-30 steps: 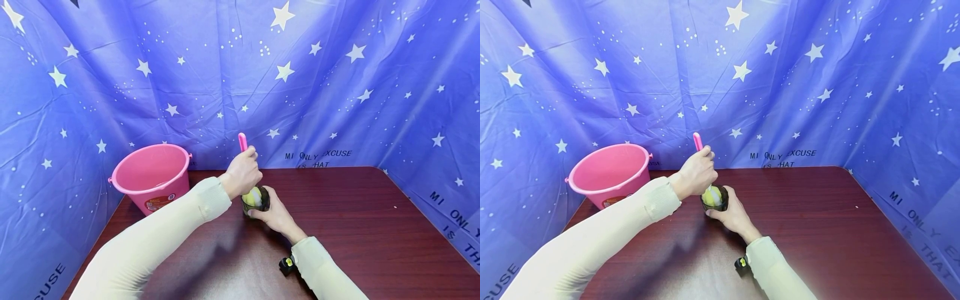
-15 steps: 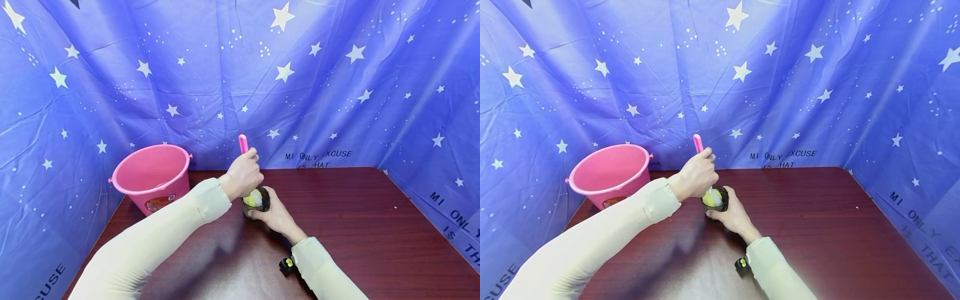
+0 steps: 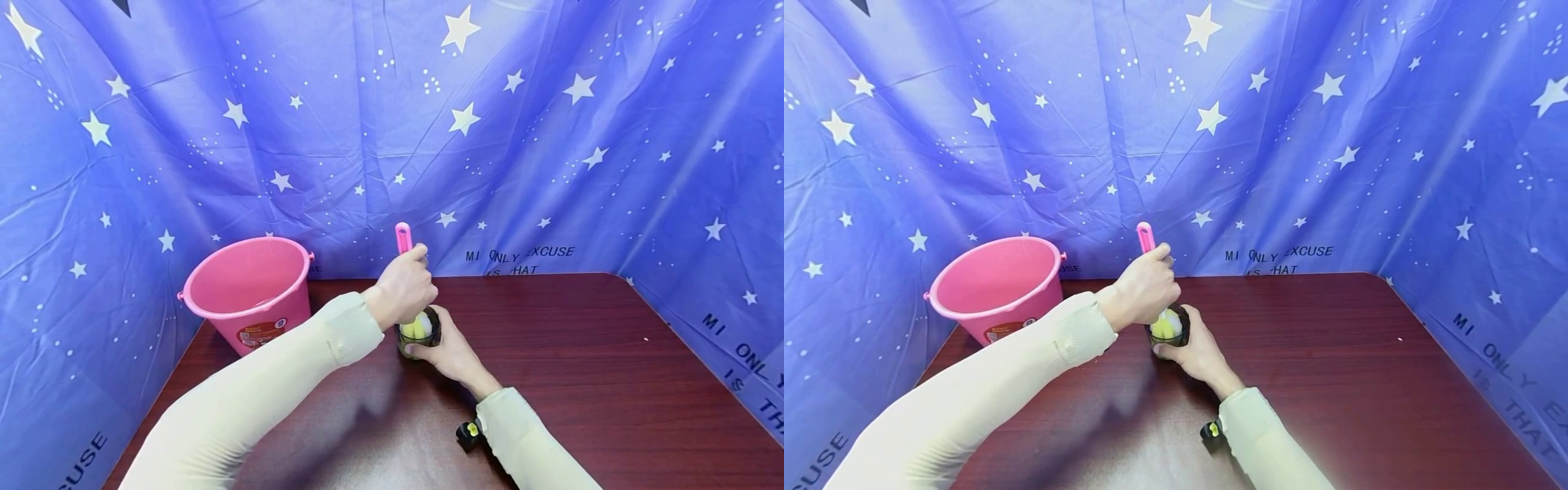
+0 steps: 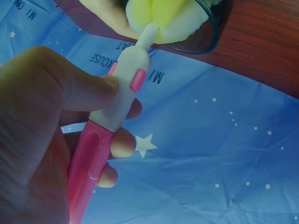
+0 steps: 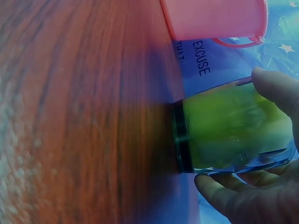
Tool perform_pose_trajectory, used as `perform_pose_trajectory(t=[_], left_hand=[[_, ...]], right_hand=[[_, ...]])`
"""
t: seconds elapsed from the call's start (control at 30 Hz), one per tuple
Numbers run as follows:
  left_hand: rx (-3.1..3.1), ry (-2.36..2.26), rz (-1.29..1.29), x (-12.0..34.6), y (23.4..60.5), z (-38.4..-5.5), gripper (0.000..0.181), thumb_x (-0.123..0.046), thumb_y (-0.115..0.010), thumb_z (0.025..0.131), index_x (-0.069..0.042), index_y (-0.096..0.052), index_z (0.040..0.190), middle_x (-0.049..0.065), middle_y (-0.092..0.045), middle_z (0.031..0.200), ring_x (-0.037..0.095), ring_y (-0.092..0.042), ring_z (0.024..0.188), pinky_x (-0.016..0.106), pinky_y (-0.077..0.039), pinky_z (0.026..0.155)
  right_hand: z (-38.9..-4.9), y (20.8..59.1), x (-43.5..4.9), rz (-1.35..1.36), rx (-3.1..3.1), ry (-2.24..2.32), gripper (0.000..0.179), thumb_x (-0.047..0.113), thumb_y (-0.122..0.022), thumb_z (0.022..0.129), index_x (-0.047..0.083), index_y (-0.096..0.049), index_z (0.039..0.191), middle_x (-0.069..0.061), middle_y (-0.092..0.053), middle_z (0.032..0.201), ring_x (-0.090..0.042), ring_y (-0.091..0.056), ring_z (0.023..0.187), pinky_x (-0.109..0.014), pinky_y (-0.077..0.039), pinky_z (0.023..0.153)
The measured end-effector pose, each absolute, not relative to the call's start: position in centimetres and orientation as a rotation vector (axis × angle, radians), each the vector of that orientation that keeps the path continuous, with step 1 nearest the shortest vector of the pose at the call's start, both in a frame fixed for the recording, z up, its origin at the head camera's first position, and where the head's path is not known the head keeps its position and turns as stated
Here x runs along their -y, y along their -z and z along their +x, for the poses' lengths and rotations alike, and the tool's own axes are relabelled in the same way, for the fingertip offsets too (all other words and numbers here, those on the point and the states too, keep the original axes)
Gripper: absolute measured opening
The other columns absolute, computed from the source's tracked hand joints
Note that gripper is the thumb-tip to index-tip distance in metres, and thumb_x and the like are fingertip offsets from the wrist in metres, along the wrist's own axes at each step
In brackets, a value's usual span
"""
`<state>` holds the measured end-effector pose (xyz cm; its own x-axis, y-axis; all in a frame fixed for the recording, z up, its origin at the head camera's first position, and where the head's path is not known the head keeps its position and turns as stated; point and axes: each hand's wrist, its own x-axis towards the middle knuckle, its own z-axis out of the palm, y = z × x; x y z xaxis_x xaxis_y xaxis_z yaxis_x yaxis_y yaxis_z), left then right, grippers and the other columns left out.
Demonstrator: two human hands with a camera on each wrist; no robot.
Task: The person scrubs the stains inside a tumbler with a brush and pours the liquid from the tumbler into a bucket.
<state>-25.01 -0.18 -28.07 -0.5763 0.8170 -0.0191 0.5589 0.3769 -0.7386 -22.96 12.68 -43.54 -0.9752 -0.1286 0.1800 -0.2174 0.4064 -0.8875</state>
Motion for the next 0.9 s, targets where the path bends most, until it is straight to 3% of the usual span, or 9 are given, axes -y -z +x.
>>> perform_pose_trajectory(t=[0.57,0.9], left_hand=[[2.315,-1.107,-1.14,-1.2,28.1,-24.6,0.017,-0.03,-0.053,0.09,-0.033,-0.07,0.095,-0.011,-0.07,0.089,0.013,-0.052,0.078,0.04,-0.021,0.091],[2.339,-1.121,-1.101,-1.5,28.2,-24.7,0.018,-0.03,-0.052,0.091,-0.034,-0.07,0.097,-0.011,-0.07,0.092,0.013,-0.053,0.078,0.04,-0.021,0.091]], right_hand=[[-22.8,43.4,-12.9,0.329,2.597,-1.628,0.089,0.033,-0.085,0.07,0.022,-0.032,0.141,-0.003,-0.052,0.125,-0.021,-0.052,0.11,-0.041,-0.036,0.099],[-22.9,43.5,-12.9,0.315,2.601,-1.619,0.09,0.033,-0.085,0.069,0.023,-0.033,0.141,-0.004,-0.052,0.126,-0.021,-0.051,0.111,-0.04,-0.035,0.1]])
